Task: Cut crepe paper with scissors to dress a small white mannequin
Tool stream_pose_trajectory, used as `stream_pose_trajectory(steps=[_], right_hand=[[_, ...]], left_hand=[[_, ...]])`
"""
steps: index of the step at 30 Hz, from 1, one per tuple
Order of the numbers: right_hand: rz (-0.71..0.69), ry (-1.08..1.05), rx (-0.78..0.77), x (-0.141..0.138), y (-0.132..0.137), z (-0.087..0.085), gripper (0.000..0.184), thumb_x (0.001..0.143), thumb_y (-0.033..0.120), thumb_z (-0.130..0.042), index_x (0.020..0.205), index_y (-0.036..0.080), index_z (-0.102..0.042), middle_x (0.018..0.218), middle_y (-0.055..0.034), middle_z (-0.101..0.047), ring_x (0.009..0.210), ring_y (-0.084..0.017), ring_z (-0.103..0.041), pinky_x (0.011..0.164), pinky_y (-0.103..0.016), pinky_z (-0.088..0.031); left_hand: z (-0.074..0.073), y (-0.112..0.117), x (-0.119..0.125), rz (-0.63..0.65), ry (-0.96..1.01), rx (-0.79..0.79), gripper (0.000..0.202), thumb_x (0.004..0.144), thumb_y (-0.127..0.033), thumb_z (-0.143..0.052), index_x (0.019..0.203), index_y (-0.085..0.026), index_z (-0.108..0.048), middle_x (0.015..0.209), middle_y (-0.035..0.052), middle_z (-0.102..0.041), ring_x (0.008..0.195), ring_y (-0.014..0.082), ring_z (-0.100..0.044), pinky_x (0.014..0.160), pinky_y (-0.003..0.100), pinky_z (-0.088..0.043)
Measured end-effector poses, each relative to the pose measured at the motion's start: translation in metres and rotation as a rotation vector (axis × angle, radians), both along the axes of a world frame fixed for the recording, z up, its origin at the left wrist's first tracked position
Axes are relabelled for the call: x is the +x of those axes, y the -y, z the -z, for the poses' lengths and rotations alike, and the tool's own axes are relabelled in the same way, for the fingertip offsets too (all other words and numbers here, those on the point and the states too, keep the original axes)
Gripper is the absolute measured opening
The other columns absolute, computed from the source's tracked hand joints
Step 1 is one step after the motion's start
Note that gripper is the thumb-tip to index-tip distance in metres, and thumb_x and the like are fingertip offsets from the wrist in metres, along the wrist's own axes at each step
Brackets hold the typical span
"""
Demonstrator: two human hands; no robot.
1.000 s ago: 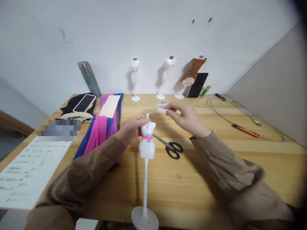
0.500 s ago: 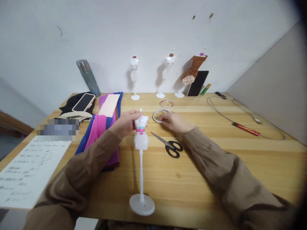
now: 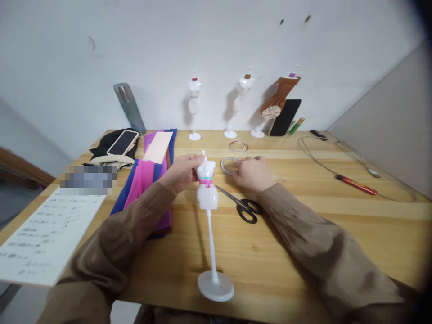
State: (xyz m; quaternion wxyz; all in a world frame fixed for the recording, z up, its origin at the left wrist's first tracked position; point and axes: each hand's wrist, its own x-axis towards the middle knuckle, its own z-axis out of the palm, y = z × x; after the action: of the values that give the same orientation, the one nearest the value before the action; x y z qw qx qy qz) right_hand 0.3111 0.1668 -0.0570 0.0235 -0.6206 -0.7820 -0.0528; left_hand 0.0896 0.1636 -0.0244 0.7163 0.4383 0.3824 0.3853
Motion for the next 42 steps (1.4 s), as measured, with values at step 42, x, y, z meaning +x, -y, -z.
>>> stream_pose_trajectory(steps=[42], right_hand=[[-0.139,-0.734,-0.393,-0.05,0.025,0.016,0.057,0.084,0.065,-0.038,0.064,0.016,-0.06,0.057,-0.0004,-0.047,0.057,-0.013,-0.04,0.057,-0.029,-0.03]], left_hand=[[-0.024,-0.054,-0.127,0.101,-1.858,0.384,0.027,0.076,-0.034,-0.073,0.094,-0.014,-0.074,0.098,0.0148,-0.074,0.095,0.0274,-0.069,0.079,0.029,-0.052]])
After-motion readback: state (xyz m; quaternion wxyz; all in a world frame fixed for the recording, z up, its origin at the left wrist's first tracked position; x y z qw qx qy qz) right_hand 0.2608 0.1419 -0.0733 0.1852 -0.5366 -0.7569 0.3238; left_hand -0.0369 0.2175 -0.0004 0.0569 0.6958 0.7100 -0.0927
